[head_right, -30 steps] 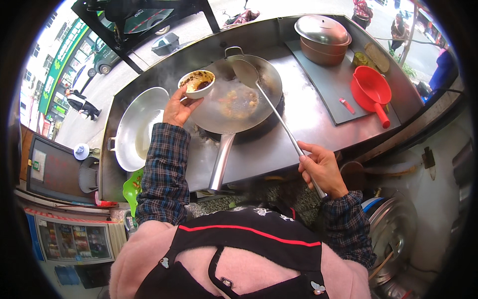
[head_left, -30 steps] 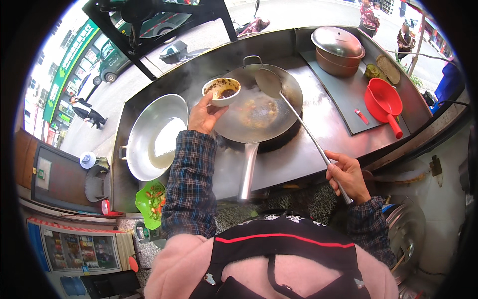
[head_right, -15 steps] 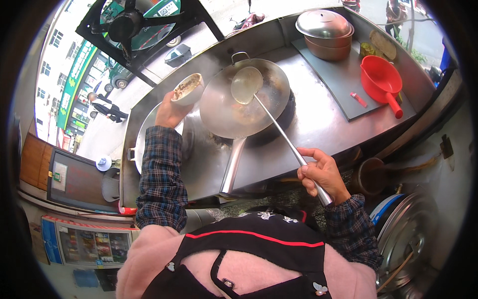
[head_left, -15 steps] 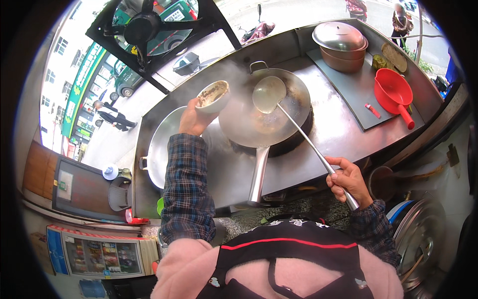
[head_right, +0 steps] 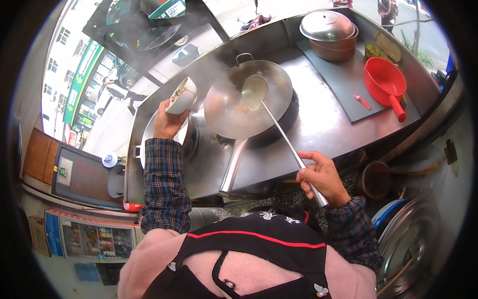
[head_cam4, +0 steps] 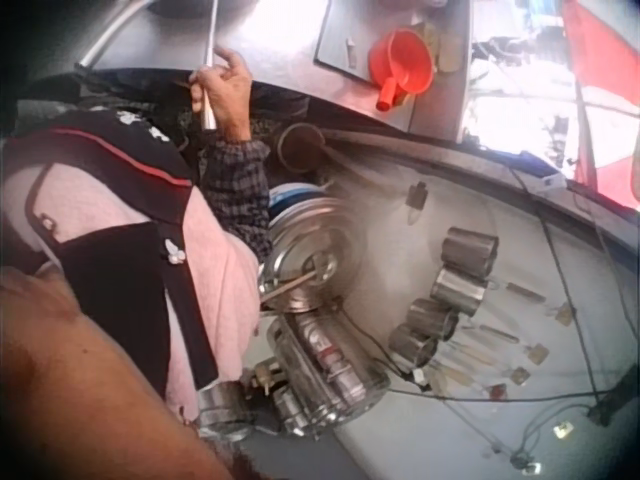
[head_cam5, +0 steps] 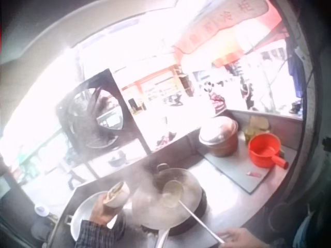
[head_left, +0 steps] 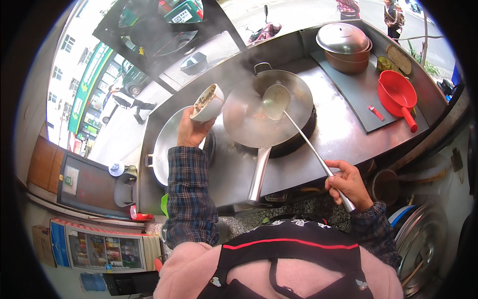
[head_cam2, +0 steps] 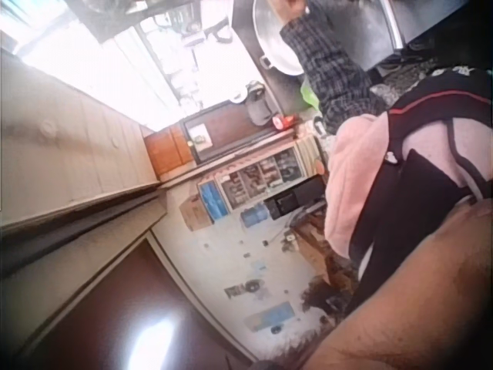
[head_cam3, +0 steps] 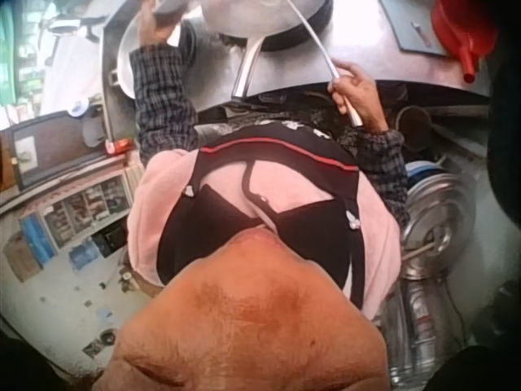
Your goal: The person stir-fries vegetables in a wok, adds sauce and broth, then incorporates a white paste and continues to stir. The person uses a ladle and a pink scoop to handle ingredients and liquids.
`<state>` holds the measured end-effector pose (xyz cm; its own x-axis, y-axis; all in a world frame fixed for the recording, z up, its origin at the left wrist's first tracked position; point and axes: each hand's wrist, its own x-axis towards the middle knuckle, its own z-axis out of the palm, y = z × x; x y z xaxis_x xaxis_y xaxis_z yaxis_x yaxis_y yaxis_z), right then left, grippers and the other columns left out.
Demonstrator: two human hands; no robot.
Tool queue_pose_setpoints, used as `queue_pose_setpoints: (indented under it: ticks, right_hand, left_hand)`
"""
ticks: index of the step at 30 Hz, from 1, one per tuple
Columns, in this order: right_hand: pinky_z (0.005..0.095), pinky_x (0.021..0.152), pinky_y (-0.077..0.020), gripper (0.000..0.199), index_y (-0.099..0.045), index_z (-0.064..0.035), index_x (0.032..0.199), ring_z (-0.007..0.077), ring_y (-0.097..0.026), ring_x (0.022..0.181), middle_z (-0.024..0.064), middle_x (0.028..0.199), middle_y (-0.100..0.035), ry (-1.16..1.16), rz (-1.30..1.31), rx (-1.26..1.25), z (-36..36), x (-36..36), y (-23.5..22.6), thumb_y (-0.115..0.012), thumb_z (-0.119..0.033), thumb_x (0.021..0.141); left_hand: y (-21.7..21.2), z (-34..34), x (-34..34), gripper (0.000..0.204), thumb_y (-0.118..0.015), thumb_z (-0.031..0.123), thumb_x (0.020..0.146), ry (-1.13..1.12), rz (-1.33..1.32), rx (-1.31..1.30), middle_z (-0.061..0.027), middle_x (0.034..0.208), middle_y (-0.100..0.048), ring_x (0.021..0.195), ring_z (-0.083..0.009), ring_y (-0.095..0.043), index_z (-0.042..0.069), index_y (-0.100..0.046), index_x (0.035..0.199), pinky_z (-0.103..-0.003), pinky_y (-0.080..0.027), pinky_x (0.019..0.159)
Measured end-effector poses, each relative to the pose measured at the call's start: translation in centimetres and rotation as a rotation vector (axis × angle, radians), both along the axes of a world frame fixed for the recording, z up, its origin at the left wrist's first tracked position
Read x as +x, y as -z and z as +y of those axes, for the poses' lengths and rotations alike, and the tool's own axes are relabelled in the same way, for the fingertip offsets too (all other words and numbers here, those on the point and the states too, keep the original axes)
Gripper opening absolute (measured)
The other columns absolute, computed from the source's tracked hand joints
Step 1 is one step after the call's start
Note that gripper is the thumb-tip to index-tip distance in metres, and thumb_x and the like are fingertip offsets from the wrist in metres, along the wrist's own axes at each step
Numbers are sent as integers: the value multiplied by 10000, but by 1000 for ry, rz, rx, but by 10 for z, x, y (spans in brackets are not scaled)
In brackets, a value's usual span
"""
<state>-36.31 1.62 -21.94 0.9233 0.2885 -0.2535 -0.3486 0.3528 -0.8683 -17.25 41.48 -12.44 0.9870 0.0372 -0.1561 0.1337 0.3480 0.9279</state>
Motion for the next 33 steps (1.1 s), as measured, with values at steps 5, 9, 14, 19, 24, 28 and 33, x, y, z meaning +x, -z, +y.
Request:
queue_pose_setpoints:
  ticks: [5,9,14,19,24,28,33]
  right_hand:
    - [379,535,-516,392,-551,84,1195,239,-673,621,244,744,-647,-134,-338,-727,8,28,-3,-568,-39,823]
    - [468,820,-493,385,-580,54,1159,462,-608,885,312,899,-631,-139,-592,-968,11,64,5,-546,0,779]
    - [478,808,-497,324,-615,-12,1083,432,-624,889,281,894,-644,-172,-687,-1189,8,91,27,-520,11,774]
    - [488,831,-486,479,-450,-66,1245,432,-594,967,261,1023,-601,-92,-607,-1364,-6,98,39,-639,-243,841]
    - [465,840,-488,364,-579,-14,1116,412,-602,961,257,962,-631,-157,-519,-1362,-13,105,39,-647,-251,848]
    - [464,834,-494,239,-663,12,902,403,-617,931,231,913,-655,-167,-519,-1402,-14,111,35,-640,-220,848]
    - [476,799,-508,240,-653,20,933,424,-635,881,255,898,-656,-216,-516,-1485,-12,113,32,-640,-197,832]
  left_hand:
    - [1,3,-33,379,-410,265,964,-55,-4,15,-123,1118,-648,975,-242,-654,5,-546,1204,-381,-599,742]
    - [11,8,-50,359,-435,259,964,-90,2,-27,-124,1126,-649,935,-241,-659,12,-560,1193,-393,-598,720]
    - [22,2,-64,386,-429,285,978,-23,-28,-228,-113,1215,-630,1068,-255,-627,45,-550,1255,-436,-561,819]
    - [32,-10,-80,422,-494,303,942,-160,-28,-31,-121,1237,-608,1095,-271,-601,37,-528,1268,-423,-548,838]
    - [40,-11,-79,428,-501,304,937,-144,-5,-62,-118,1252,-593,1102,-275,-584,37,-519,1271,-427,-522,844]
    - [41,-6,-81,429,-494,301,938,-105,-32,-111,-125,1240,-598,1104,-280,-584,31,-516,1271,-436,-515,864]
    - [42,5,-78,434,-487,304,941,-71,-51,-92,-134,1223,-607,1052,-290,-621,27,-511,1274,-421,-569,803]
